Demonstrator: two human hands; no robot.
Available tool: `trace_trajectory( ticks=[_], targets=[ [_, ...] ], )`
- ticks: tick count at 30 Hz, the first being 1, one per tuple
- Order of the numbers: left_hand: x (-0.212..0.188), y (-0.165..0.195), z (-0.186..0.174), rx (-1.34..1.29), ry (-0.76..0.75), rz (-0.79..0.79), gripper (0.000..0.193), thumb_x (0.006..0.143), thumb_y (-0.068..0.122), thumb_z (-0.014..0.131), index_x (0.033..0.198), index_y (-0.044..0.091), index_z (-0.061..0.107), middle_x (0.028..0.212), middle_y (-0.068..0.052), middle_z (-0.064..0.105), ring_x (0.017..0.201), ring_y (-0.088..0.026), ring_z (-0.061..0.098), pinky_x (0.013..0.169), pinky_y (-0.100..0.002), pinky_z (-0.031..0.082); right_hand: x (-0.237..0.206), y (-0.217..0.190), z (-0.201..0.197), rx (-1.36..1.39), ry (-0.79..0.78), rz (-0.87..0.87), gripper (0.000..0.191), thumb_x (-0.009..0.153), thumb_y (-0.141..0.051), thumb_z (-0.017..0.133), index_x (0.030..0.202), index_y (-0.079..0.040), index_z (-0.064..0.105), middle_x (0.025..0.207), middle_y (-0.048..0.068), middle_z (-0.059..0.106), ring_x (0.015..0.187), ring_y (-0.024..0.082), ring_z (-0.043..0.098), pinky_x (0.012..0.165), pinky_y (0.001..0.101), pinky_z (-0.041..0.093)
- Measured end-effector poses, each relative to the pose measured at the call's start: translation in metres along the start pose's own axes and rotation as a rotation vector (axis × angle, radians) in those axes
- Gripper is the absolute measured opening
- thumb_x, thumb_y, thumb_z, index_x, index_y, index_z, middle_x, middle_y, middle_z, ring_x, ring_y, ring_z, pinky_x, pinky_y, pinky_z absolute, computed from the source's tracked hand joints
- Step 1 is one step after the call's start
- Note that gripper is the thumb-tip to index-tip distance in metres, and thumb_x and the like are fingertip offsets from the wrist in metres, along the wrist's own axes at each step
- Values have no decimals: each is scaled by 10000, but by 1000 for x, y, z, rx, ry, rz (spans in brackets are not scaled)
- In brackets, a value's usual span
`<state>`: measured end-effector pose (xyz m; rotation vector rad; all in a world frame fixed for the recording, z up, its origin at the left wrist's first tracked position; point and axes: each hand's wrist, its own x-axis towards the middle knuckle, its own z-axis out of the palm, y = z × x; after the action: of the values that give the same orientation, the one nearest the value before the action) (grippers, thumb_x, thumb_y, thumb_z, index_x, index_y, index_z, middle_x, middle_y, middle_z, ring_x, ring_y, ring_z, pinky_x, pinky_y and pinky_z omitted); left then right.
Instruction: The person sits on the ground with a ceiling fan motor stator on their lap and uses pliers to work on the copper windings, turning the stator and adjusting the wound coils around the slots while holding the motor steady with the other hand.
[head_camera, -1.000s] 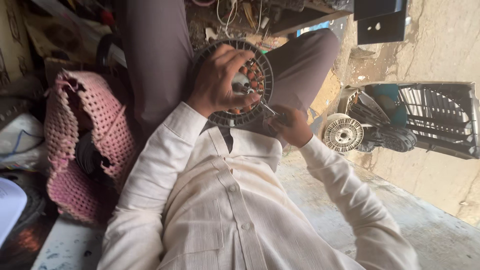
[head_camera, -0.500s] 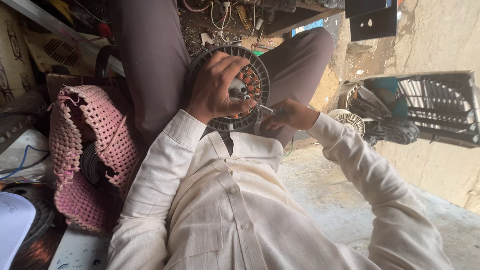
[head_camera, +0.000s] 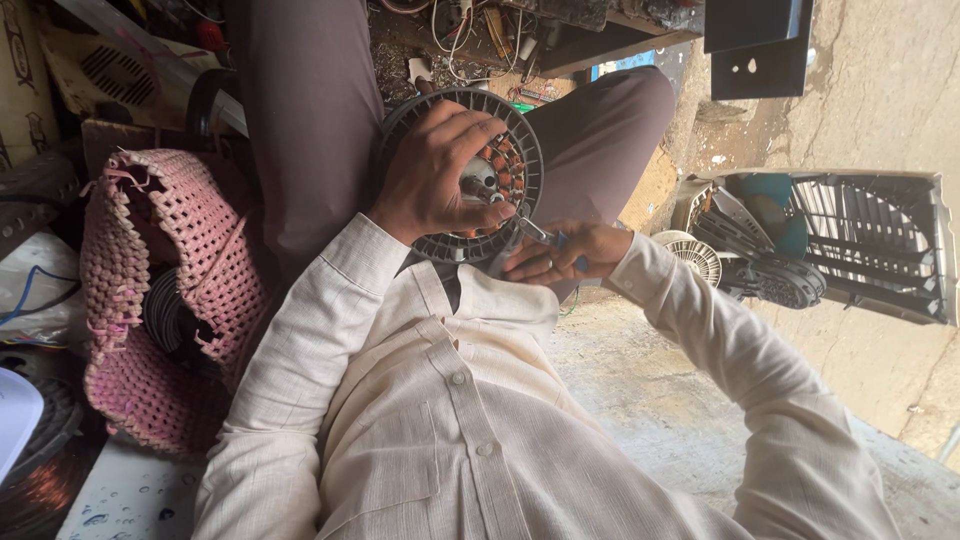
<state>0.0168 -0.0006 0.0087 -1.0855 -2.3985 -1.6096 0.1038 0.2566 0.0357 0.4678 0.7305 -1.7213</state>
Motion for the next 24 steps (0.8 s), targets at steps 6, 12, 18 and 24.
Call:
trace_trajectory(
  ticks=[6,12,18,24],
  targets=[
    [-1,-2,0,-28,2,-1,989,892,855,553,1237,-62,687,1188,-203,705,1135,-357,637,969,-474,549,4,20,-1,137,-160,-57,764,729,138,505,1471,15,375,1600,304,373,1514,414,397,1231,584,333],
    [1,-1,0,-11,34,27,999,882,857,545,1240,-65,684,1194,-213,704,1118,-352,651,962,-455,557,9,28,-10,287,-175,-127,538,814,41,547,1329,-59,431,1570,327,419,1508,468,423,1216,620,357],
    [13,-6,1,7,-20,-41,1014,904,872,439,1259,-45,689,1176,-222,709,1114,-348,656,919,-452,542,-22,6,-39,-328,367,-207,287,993,-63,598,1262,30,556,1221,315,669,993,375,696,819,427,610],
    [27,-13,-3,11,-52,-89,963,922,849,497,1248,-34,698,1075,-192,724,1051,-347,649,908,-460,529,-108,-19,-19,-1130,700,-489,210,1082,-156,572,1075,22,684,875,71,691,724,169,567,615,291,460]
  ],
)
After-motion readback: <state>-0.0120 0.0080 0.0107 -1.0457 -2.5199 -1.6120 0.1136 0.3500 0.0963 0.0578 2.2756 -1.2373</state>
